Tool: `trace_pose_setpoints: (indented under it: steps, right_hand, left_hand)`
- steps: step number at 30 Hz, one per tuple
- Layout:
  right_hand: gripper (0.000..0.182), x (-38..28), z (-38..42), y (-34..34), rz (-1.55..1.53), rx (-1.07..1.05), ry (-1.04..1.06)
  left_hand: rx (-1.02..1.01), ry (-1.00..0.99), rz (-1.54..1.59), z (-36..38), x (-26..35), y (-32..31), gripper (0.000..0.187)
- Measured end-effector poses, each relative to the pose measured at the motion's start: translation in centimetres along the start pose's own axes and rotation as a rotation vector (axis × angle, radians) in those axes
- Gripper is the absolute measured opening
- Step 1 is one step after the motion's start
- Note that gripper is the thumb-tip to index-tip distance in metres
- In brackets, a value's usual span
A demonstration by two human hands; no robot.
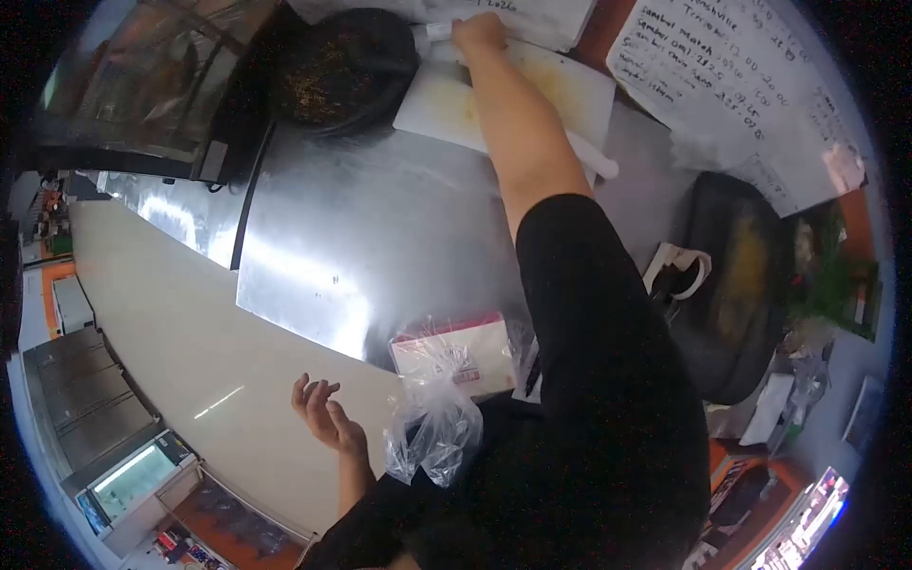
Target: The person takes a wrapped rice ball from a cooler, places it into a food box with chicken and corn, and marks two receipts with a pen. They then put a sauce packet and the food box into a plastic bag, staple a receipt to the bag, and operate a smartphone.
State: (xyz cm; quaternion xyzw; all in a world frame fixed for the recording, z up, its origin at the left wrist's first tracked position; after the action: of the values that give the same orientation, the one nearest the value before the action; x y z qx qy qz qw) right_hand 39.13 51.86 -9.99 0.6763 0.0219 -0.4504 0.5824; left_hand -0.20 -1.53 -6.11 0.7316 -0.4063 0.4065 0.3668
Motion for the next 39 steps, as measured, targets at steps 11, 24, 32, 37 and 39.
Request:
trace_pose_setpoints:
  steps: [11,24,32,37,39]
  right_hand:
    - [0.017,8.1,34.5,17.0,-0.543,-0.215,0.610]
    - [0.024,29.3,39.3,26.3,0.241,0.678,0.022]
    - [0.025,36.4,34.7,25.7,0.134,0.194,-0.377]
    - [0.019,36.1,34.1,22.7,-0.829,0.311,-0.414]
    - [0.016,35.8,35.3,22.0,-0.742,0.432,-0.224]
  left_hand:
    - [-0.544,0.021,0.470,-11.6,4.8,-12.2,0.040]
    - [-1.040,0.863,0.978,-6.6,13.5,-24.5,0.027]
    - [-1.390,0.728,0.686,1.4,16.2,-23.7,0.029]
    - [-1.263,0.745,0.652,-0.1,14.5,-22.6,0.028]
    - [-1.239,0.726,0.621,0.0,13.8,-22.0,0.028]
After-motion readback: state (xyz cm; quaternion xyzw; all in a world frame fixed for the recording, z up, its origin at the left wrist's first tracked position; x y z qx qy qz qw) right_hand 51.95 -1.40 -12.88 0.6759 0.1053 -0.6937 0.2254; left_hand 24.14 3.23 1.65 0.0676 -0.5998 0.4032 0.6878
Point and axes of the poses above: each hand's wrist, its own z-axis away from the middle knuckle, its own y-axis out of the back of the hand, x = y × z, the point moved 5 cm from there along -z, towards the middle knuckle, and after that the axes turned 13 degrees about z, right-handed, at the moved point
